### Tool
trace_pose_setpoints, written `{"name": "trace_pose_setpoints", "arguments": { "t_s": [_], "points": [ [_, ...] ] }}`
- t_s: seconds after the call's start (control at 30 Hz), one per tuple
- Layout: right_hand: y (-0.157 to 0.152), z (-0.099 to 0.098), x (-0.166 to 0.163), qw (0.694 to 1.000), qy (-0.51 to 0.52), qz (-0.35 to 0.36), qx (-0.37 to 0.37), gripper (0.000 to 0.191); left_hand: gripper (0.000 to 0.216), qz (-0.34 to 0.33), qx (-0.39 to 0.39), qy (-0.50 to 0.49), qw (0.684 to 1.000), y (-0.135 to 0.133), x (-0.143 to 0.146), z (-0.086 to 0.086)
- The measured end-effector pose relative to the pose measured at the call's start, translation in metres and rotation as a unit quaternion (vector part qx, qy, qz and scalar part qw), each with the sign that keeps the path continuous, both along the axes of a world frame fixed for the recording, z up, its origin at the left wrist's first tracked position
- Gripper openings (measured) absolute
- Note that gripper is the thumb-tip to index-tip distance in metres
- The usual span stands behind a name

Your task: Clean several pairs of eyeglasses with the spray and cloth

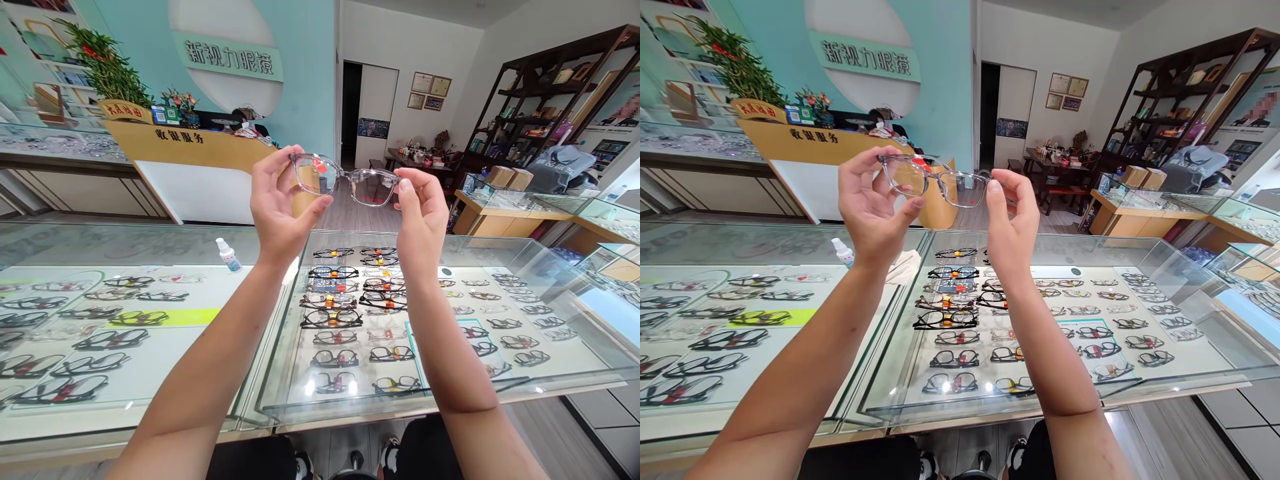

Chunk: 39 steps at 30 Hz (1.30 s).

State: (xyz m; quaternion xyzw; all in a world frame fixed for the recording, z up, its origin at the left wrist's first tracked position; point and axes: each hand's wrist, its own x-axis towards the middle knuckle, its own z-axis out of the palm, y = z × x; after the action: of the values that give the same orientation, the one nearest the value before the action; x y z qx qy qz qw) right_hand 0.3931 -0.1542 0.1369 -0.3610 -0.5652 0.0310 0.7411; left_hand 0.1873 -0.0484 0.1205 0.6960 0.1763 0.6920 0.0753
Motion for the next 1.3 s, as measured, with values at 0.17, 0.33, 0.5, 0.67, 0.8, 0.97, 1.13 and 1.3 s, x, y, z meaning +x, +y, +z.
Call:
{"name": "trace_pose_setpoints", "arguments": {
  "t_s": [0.17, 0.33, 0.5, 0.67, 0.8, 0.97, 1.13, 1.3],
  "points": [
    [-0.007, 0.006, -0.005, 0.997, 0.034, 0.062, -0.02, 0.028, 0.095, -0.07, 0.052, -0.019, 0.996, 0.011, -0.001, -0.006],
    [-0.012, 0.008, -0.007, 0.994, 0.035, 0.098, -0.032, 0.025, 0.093, -0.101, 0.045, -0.025, 0.994, 0.016, 0.001, -0.01],
    [-0.014, 0.007, -0.009, 0.995, 0.008, 0.087, -0.038, 0.028, 0.094, -0.097, 0.01, -0.023, 0.995, 0.015, 0.004, -0.012],
    [-0.012, 0.008, -0.006, 0.997, 0.002, 0.07, -0.038, 0.027, 0.092, -0.062, 0.015, -0.014, 0.998, 0.015, 0.006, -0.015],
    [-0.013, 0.013, 0.006, 0.998, -0.037, 0.038, -0.027, 0.023, 0.088, 0.008, 0.07, 0.013, 0.997, 0.002, 0.0, -0.009],
    [-0.018, 0.019, 0.02, 0.98, -0.192, 0.022, -0.048, 0.011, 0.085, 0.114, 0.14, 0.112, 0.977, -0.024, -0.008, 0.006],
    [-0.02, 0.02, 0.02, 0.971, -0.218, 0.066, -0.072, 0.01, 0.082, 0.103, 0.184, 0.14, 0.967, -0.037, -0.006, 0.015],
    [-0.02, 0.021, 0.021, 0.967, -0.219, 0.107, -0.078, 0.01, 0.073, 0.073, 0.182, 0.141, 0.97, -0.046, -0.006, 0.023]
  ]
}}
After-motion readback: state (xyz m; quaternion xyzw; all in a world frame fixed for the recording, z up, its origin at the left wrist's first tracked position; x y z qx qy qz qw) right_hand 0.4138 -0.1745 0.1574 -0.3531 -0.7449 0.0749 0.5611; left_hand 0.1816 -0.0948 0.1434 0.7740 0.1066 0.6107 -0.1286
